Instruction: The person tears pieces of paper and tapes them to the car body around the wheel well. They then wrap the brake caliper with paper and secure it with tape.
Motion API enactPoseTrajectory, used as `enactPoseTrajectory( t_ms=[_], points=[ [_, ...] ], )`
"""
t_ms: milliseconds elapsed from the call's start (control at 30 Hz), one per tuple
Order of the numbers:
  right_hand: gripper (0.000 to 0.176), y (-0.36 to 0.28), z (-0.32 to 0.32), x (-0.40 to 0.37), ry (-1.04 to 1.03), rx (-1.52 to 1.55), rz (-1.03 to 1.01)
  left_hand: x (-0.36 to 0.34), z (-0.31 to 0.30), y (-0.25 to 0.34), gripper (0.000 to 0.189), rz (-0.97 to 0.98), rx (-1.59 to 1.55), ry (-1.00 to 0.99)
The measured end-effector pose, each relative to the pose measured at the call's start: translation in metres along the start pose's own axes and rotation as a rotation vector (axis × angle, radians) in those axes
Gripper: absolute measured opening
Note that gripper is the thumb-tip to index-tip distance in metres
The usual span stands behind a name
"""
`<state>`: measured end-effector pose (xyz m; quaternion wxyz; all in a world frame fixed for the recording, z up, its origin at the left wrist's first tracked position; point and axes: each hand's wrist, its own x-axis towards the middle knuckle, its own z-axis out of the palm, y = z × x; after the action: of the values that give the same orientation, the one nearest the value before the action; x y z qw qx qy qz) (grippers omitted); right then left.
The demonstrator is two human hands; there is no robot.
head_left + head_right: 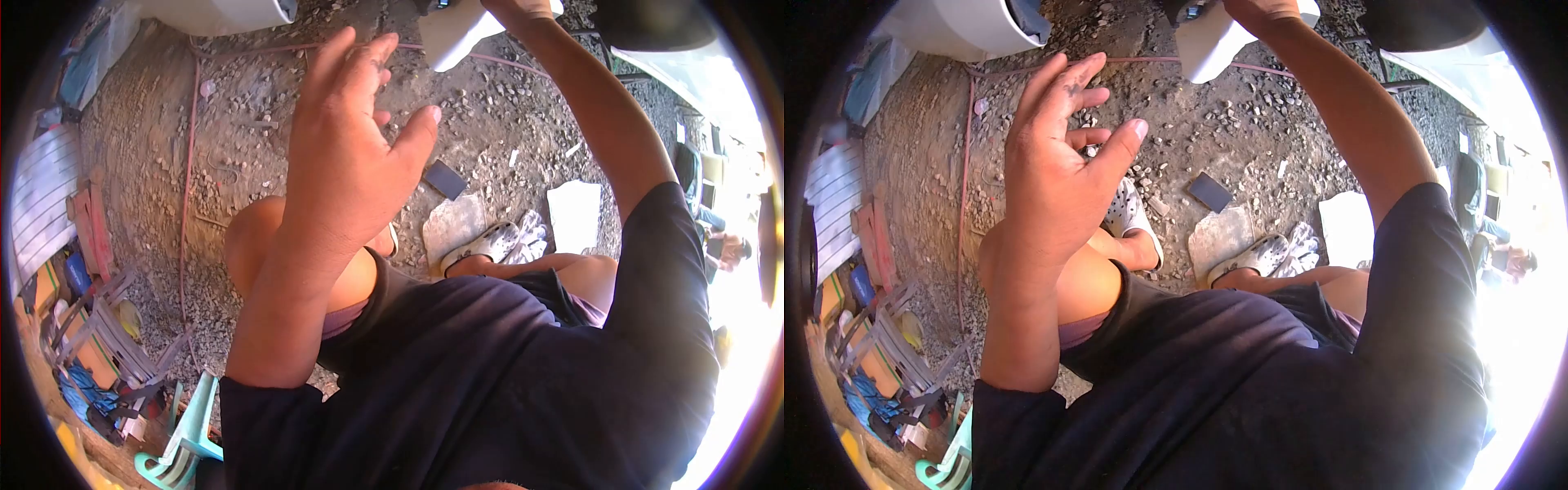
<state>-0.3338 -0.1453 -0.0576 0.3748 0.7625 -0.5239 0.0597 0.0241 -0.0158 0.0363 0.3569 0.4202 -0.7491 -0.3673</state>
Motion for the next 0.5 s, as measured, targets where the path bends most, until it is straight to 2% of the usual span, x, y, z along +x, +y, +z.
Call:
enactPoseTrajectory(
  t_ms=[200, 500],
  points=[
    [0.018, -0.002, 0.002, 0.002, 0.031, 0.033, 0.017, -0.002, -0.001, 0.000, 0.061, 0.013, 0.041, 0.016],
    [0.021, 0.011, 0.012, 0.003, 0.115, -0.060, -0.004, -0.002, 0.000, 0.003, 0.061, 0.007, 0.039, -0.016]
  ],
)
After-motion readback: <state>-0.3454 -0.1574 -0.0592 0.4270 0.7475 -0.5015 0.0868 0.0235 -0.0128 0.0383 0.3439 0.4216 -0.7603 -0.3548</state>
